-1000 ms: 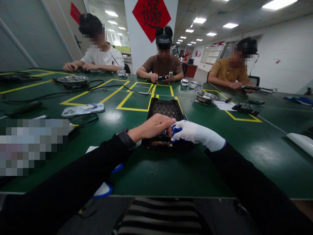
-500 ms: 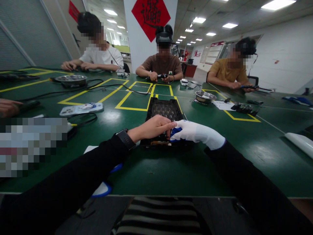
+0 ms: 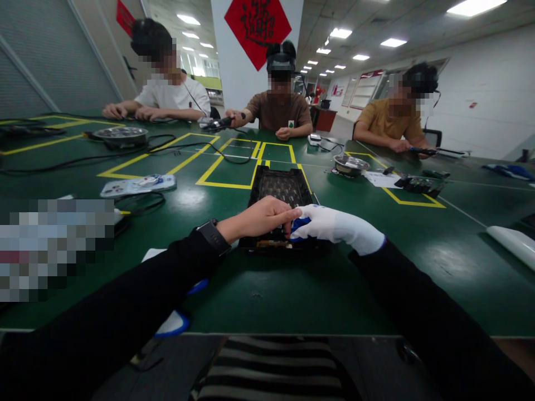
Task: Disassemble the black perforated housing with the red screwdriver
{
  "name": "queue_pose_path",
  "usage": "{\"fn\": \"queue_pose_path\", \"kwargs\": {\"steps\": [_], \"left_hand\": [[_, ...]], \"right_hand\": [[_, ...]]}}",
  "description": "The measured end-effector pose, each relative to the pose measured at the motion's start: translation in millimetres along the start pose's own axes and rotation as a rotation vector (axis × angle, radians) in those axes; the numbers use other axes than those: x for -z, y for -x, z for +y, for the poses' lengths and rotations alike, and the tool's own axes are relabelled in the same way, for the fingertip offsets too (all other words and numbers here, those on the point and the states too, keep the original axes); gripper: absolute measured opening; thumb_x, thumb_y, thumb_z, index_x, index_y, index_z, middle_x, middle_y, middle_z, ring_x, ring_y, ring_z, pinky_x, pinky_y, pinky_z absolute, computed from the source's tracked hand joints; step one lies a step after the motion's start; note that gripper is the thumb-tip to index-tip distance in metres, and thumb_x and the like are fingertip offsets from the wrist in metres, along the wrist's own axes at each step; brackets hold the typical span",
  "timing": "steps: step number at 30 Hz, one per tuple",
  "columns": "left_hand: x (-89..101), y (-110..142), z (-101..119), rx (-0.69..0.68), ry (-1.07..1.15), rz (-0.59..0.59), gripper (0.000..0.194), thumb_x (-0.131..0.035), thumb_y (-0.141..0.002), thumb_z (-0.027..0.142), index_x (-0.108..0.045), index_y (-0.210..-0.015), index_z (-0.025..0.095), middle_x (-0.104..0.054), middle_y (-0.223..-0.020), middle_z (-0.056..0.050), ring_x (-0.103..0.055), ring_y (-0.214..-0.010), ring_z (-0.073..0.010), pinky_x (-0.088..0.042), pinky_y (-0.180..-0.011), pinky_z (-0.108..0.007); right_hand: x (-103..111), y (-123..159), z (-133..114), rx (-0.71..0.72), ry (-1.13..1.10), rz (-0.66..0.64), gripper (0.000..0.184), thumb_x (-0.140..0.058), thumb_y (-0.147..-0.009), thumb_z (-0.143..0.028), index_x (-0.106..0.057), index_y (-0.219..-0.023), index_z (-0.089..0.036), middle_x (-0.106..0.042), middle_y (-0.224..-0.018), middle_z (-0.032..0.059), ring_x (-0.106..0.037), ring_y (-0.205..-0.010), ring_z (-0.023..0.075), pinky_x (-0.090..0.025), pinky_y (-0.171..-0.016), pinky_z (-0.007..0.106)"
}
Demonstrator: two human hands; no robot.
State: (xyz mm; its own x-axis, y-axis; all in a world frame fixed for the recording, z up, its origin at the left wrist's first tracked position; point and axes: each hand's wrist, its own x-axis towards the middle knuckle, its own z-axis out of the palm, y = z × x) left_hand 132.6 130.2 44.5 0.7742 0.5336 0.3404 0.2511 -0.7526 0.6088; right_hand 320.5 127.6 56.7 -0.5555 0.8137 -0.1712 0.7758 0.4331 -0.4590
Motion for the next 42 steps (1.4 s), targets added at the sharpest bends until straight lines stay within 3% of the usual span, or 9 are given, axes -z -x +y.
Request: {"fn": "queue_pose_path", "kwargs": {"steps": [25, 42], "left_hand": [[-0.4, 1.0, -0.2, 0.002, -0.005, 0.000, 0.052, -0.037, -0.087, 0.046, -0.069, -0.065, 0.012, -0.065, -0.067, -0.004, -0.055, -0.060, -0.0078, -0.040, -0.064, -0.019], [-1.2, 1.0, -2.9, 0.036, 0.010, -0.026, 0.054, -0.036, -0.087, 0.048, -0.069, -0.066, 0.012, -0.066, -0.070, -0.005, -0.055, -0.062, -0.0085, -0.041, -0.066, -0.019]], "right_hand": [[-1.1, 1.0, 0.5, 0.049, -0.009, -0.025, 0.036, -0.060, -0.068, -0.045, -0.065, -0.091, -0.017, -0.064, -0.091, 0.0039, -0.057, -0.080, 0.0170, -0.042, -0.069, 0.025], [-0.5, -1.0, -0.1, 0.075, -0.026, -0.040, 0.030, -0.059, -0.069, -0.035, -0.066, -0.091, -0.015, -0.064, -0.094, 0.0040, -0.057, -0.084, 0.0174, -0.042, -0.075, 0.026]]}}
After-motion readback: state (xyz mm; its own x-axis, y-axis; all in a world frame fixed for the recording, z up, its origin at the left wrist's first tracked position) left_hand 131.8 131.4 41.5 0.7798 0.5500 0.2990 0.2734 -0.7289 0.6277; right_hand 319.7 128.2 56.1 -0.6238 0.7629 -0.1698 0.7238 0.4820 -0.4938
